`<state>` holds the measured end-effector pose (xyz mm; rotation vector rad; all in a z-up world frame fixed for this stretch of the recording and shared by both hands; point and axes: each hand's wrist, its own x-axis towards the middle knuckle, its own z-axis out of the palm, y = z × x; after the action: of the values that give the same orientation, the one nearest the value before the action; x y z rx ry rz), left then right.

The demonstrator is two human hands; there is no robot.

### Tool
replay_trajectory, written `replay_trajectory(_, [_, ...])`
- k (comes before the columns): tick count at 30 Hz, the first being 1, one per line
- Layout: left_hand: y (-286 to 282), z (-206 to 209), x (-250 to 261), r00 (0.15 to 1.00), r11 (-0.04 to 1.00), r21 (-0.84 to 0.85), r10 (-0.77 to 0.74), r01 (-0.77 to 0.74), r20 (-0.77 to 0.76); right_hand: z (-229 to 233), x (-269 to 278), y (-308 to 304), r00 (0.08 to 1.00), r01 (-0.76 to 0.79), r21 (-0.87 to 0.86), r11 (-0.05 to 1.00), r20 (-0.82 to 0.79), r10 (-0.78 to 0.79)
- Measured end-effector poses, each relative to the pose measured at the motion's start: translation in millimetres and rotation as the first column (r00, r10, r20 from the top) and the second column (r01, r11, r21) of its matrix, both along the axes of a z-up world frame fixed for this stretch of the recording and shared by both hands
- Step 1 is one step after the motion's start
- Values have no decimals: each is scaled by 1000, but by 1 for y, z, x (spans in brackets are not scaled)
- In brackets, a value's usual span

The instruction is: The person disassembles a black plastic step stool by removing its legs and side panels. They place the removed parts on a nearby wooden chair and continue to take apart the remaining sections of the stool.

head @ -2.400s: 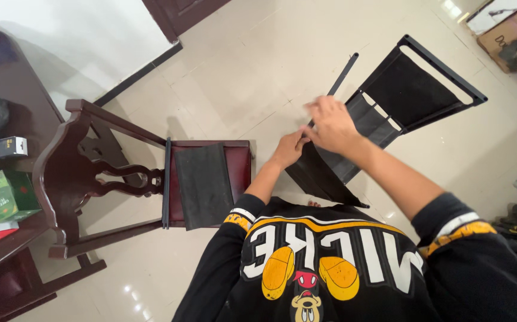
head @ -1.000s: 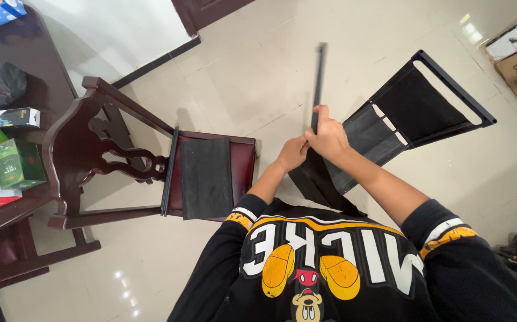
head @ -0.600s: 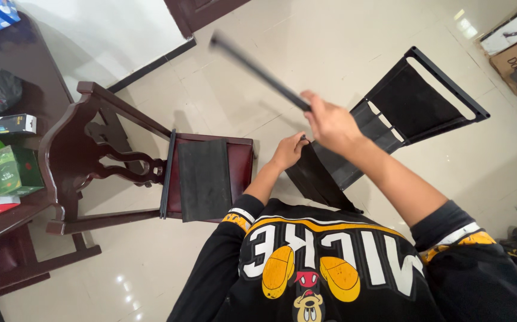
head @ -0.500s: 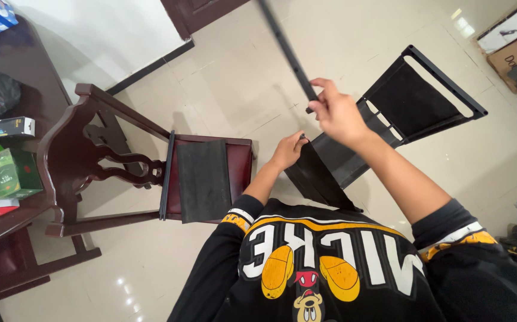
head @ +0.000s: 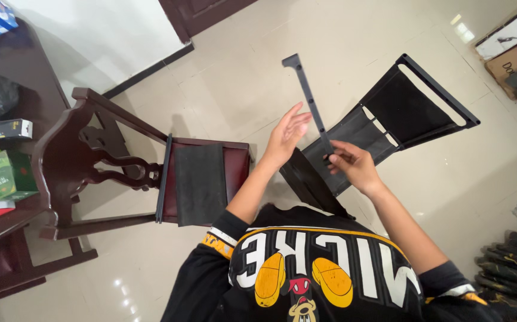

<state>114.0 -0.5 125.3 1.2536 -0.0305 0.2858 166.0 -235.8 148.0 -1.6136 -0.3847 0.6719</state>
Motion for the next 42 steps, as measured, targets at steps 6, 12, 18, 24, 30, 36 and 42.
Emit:
replay_trajectory(6, [-33, 26, 11, 994, 987, -157, -46, 30, -98, 25, -18, -6, 960, 146, -133, 980, 259, -108])
replay_trajectory(12, [-39, 33, 5, 994, 932, -348, -110, 106, 6, 34, -19, -24, 784, 136, 223, 965, 572, -243])
replay_trajectory(18, [-41, 36, 6, 978, 889, -414, -151, 197, 142, 24, -5, -35, 872, 299, 336, 893, 284, -399])
replay_trajectory(24, [-47, 33, 7, 978, 907, -368, -179, 206, 106, 16, 6, -32, 965, 226, 234, 946, 76, -250])
replay_trajectory(30, [-52, 24, 4, 988, 953, -262, -144, 152, 49, -11, 24, -29, 907, 347, 304, 888, -349, -235])
replay_trajectory(36, [-58, 23, -7, 995, 953, -289, -80, 93, 59, -38, 55, -45, 813, 265, 769, 581, -503, 294])
replay_trajectory(42, [-66, 28, -29, 996, 977, -199, 57, -69, -67, -13, 48, -40, 974, 210, 148, 966, 54, -220])
